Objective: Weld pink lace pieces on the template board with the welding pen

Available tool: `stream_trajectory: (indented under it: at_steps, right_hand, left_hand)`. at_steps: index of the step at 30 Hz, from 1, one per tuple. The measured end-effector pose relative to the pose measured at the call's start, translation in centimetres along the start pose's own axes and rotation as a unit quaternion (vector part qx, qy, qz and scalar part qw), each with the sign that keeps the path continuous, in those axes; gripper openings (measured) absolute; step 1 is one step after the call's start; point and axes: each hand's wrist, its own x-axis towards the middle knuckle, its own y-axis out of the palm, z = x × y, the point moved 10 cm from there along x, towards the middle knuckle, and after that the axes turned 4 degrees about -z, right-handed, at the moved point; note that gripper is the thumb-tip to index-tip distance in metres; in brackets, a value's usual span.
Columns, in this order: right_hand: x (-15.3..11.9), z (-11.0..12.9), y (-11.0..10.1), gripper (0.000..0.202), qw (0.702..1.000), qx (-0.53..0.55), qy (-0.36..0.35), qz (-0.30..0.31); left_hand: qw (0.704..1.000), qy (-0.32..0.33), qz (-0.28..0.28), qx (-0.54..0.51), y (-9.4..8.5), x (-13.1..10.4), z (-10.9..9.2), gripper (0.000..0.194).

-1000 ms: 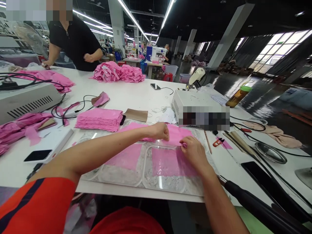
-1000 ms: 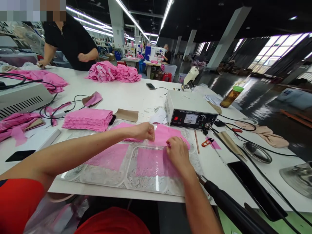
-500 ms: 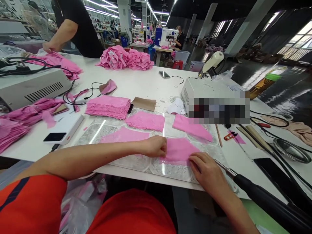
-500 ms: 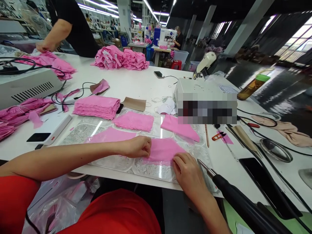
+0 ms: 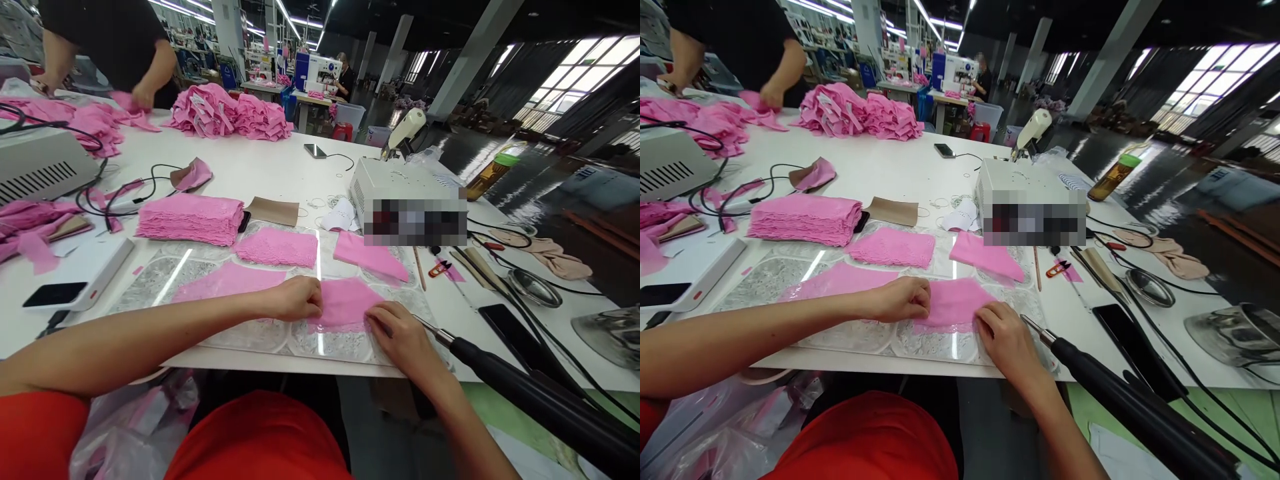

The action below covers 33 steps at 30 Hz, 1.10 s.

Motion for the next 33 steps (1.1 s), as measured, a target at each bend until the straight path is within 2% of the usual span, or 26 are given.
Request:
stream_trajectory:
  at_steps: [5,12,18,26,30,33]
  right_hand:
    - [-0.1,-0.6,0.5,0.012,1.000,-0.004,0.014,0.020]
    - [-0.4,-0.6,-0.2,0.012,0.999,0.004,0.034,0.020]
    - [0.5,1.8,-0.8,0.013,0.999,0.043,0.005,-0.008]
    - [2.3,5.6,0.8,0.010,0.997,0.045,-0.053,-0.021]
    - [2.4,6.0,1.0,0.012,0.995,0.054,-0.068,-0.045]
    - [2.4,5.7,1.2,0.013,0.996,0.061,-0.060,-0.039]
  left_hand:
    - [1.000,0.010,0.006,-0.008,0.0,0.0,-0.2,0.015]
    - [1.000,0.009,0.015,-0.019,0.1,0.1,0.0,0.013]
    - [0.999,0.001,0.021,-0.040,0.1,0.2,0.2,0.012]
    - [0.998,-0.006,0.022,-0.066,0.1,0.3,0.6,0.010]
    - [0.998,-0.009,0.021,-0.061,0.1,0.3,0.8,0.009]
    - [0.999,-0.011,0.018,-0.048,0.0,0.3,0.7,0.010]
